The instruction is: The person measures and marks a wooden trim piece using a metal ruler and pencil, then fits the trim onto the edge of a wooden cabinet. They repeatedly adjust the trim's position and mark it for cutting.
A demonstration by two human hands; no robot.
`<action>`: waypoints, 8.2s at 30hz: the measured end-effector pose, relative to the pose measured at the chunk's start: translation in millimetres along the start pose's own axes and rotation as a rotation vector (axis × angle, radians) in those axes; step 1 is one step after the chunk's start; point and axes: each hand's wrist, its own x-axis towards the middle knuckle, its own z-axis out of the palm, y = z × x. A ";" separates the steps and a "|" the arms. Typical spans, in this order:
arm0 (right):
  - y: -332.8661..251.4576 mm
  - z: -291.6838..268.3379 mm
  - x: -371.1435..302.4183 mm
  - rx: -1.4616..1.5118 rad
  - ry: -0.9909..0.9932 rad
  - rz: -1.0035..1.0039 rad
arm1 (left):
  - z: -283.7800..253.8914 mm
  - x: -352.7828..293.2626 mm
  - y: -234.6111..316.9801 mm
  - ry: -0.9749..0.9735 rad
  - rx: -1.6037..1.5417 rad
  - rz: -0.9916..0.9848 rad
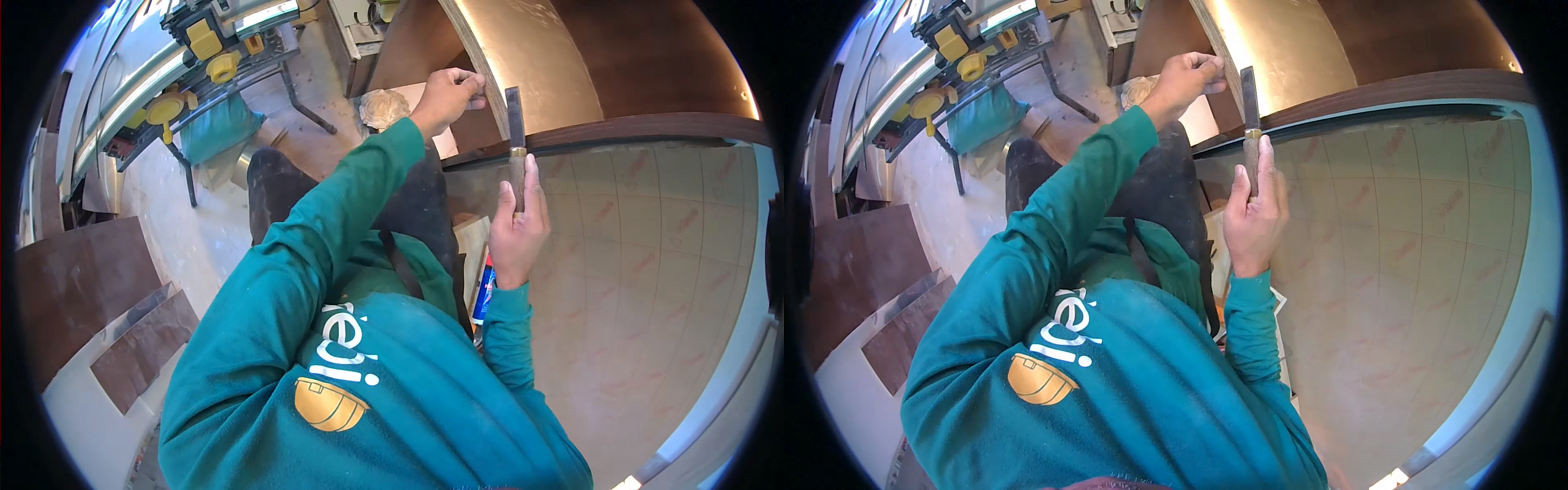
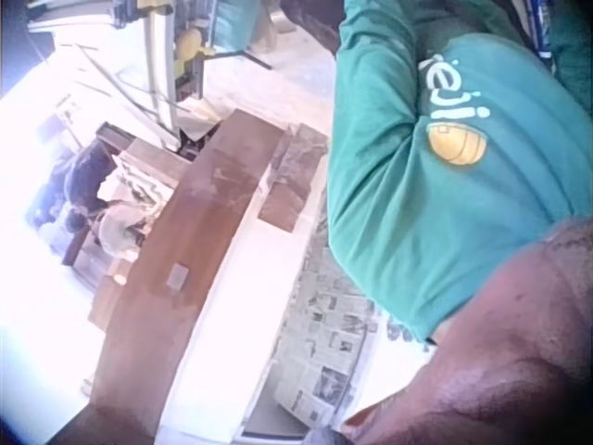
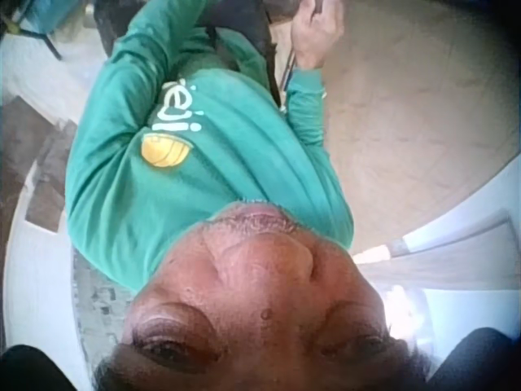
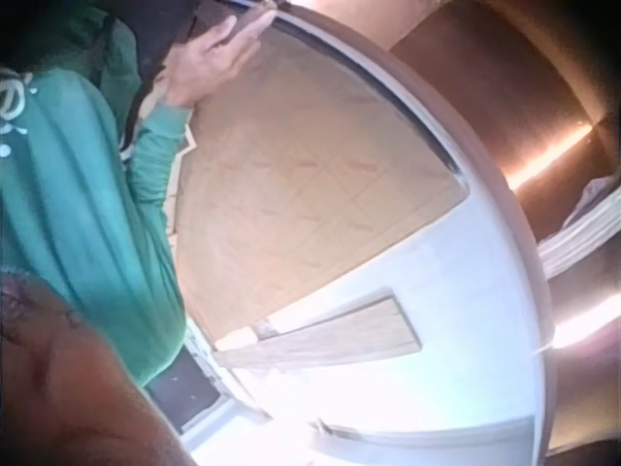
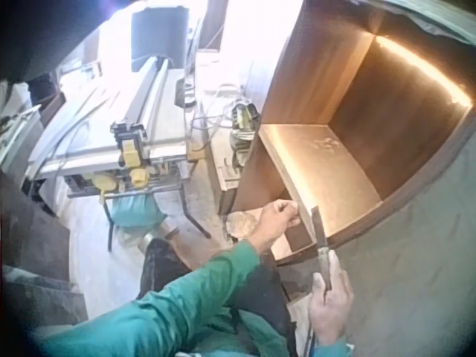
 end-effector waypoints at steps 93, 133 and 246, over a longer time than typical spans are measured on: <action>1.9 57.6 26.0 -0.100 -0.042 0.120 | 1.1 -26.5 18.7 -0.110 0.526 0.238; 9.3 1.2 -75.2 0.247 -0.040 0.269 | -41.7 47.1 17.5 0.010 0.337 0.428; -13.0 0.6 -89.7 0.311 -0.543 0.398 | -59.9 -176.4 -5.8 0.010 -0.250 -0.356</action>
